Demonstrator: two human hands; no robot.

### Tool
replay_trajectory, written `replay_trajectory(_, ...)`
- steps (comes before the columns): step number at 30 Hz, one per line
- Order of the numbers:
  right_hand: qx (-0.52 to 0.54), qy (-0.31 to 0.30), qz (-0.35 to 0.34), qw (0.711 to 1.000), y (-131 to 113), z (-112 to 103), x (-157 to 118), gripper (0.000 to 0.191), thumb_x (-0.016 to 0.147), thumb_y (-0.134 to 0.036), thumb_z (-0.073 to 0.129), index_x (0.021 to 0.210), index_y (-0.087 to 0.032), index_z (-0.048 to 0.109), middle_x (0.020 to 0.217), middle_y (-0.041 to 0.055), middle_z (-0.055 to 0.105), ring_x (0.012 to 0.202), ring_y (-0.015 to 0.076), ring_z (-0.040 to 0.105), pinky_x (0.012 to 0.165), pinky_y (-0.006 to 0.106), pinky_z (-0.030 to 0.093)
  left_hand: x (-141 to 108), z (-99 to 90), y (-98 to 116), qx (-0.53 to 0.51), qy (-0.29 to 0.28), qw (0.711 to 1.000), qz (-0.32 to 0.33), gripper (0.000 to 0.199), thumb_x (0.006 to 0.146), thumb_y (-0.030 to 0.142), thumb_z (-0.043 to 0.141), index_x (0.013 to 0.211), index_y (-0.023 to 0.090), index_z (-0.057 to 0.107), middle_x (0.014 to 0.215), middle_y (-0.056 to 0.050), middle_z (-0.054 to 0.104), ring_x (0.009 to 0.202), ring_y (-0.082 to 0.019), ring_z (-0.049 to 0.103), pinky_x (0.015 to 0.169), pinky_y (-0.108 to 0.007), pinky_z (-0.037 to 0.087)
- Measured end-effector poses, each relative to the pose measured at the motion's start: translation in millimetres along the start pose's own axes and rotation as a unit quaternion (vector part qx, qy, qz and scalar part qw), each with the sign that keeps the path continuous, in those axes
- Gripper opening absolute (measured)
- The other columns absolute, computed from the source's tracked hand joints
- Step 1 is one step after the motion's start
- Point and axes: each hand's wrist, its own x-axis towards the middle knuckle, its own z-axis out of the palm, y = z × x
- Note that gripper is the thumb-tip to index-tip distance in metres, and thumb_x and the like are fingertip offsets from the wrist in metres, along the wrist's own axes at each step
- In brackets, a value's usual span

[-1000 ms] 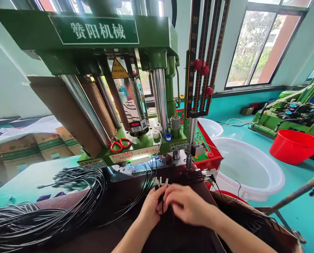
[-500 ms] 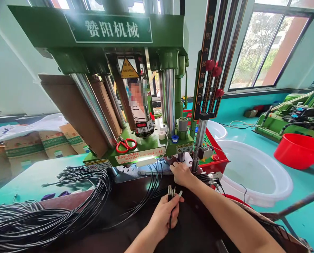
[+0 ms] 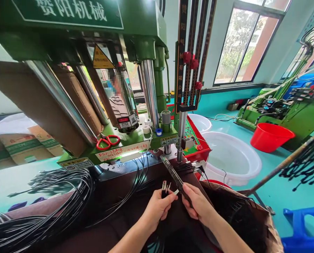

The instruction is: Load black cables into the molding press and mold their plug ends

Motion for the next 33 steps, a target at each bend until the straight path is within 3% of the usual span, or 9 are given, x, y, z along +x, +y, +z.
replay_trajectory(5, 0.076, 0.036, -0.046, 0.995, 8, 6, -6, 0.034, 0.084, -0.049, 0.043, 0.097, -0.019, 0.052, 0.042, -0.0100, 0.041, 0.025, 0.0013, 0.023, 0.026, 0.012, 0.015, 1, 12.5, 2, 0.042, -0.026, 0.999, 0.011, 0.036, 0.059, 0.050, 0.066, 0.062, 0.017, 0.050, 0.031, 0.011, 0.029, 0.027, -0.002, 0.019, 0.028, -0.018, 0.012)
replay_trajectory(9, 0.070, 0.048, -0.074, 0.994, 16, 5, -3, 0.040, 0.085, -0.046, 0.045, 0.113, -0.018, 0.049, 0.042, -0.0103, 0.040, 0.026, 0.0031, 0.027, 0.027, 0.014, 0.020, 2, 12.2, 0, 0.046, -0.035, 0.998, 0.027, 0.033, 0.063, 0.047, 0.063, 0.061, 0.017, 0.050, 0.032, 0.011, 0.028, 0.027, -0.002, 0.019, 0.029, -0.018, 0.012)
replay_trajectory(14, 0.030, 0.076, -0.089, 0.993, 20, 4, -5, 0.049, 0.084, -0.051, 0.045, 0.119, -0.018, 0.048, 0.041, -0.0101, 0.038, 0.027, 0.0053, 0.028, 0.028, 0.016, 0.022, 3, 11.3, 1, 0.075, -0.022, 0.997, -0.013, 0.026, 0.066, 0.040, 0.061, 0.061, 0.018, 0.048, 0.035, 0.011, 0.027, 0.029, -0.002, 0.016, 0.029, -0.018, 0.010)
replay_trajectory(17, -0.014, 0.093, -0.136, 0.986, 19, 7, -7, 0.045, 0.083, -0.049, 0.048, 0.115, -0.018, 0.054, 0.055, -0.0030, 0.054, 0.045, 0.0107, 0.048, 0.045, 0.022, 0.044, 4, 11.9, -1, 0.094, 0.000, 0.996, -0.011, 0.024, 0.067, 0.036, 0.061, 0.060, 0.018, 0.046, 0.036, 0.011, 0.026, 0.030, -0.002, 0.016, 0.030, -0.019, 0.011)
replay_trajectory(20, -0.023, 0.083, -0.170, 0.982, 18, 11, -7, 0.039, 0.083, -0.045, 0.050, 0.112, -0.020, 0.057, 0.087, 0.0047, 0.063, 0.073, 0.0159, 0.057, 0.070, 0.027, 0.049, 4, 11.9, -5, 0.104, 0.014, 0.995, -0.001, 0.027, 0.067, 0.037, 0.062, 0.060, 0.018, 0.045, 0.038, 0.011, 0.029, 0.031, -0.002, 0.018, 0.031, -0.019, 0.013)
replay_trajectory(23, 0.026, 0.109, -0.122, 0.986, 15, 14, -8, 0.041, 0.081, -0.046, 0.053, 0.114, -0.022, 0.054, 0.081, 0.0022, 0.061, 0.063, 0.0123, 0.053, 0.052, 0.020, 0.046, 5, 10.7, -6, 0.071, 0.024, 0.996, 0.043, 0.029, 0.070, 0.044, 0.059, 0.072, 0.018, 0.047, 0.043, 0.010, 0.035, 0.033, -0.003, 0.025, 0.033, -0.018, 0.016)
replay_trajectory(25, 0.059, 0.126, -0.084, 0.987, 12, 15, -10, 0.047, 0.079, -0.049, 0.055, 0.118, -0.024, 0.051, 0.063, -0.0028, 0.054, 0.048, 0.0078, 0.045, 0.037, 0.015, 0.033, 5, 9.1, -5, 0.029, 0.050, 0.997, 0.060, 0.032, 0.074, 0.050, 0.053, 0.082, 0.020, 0.045, 0.044, 0.011, 0.034, 0.032, -0.003, 0.025, 0.032, -0.016, 0.016)
replay_trajectory(28, 0.076, 0.123, -0.067, 0.987, 10, 16, -13, 0.057, 0.077, -0.054, 0.055, 0.124, -0.025, 0.044, 0.050, -0.0077, 0.042, 0.037, 0.0038, 0.031, 0.031, 0.012, 0.019, 5, 6.2, -1, -0.006, 0.048, 0.999, 0.011, 0.036, 0.072, 0.056, 0.052, 0.080, 0.023, 0.040, 0.040, 0.014, 0.029, 0.028, -0.003, 0.016, 0.029, -0.016, 0.009)
replay_trajectory(33, 0.068, 0.116, -0.084, 0.987, 14, 15, -13, 0.061, 0.075, -0.056, 0.056, 0.124, -0.021, 0.045, 0.049, -0.0068, 0.042, 0.038, 0.0042, 0.031, 0.030, 0.013, 0.020, 4, 4.1, 2, -0.024, -0.020, 0.998, -0.052, 0.041, 0.062, 0.056, 0.062, 0.066, 0.020, 0.043, 0.036, 0.014, 0.022, 0.028, -0.001, 0.011, 0.030, -0.017, 0.005)
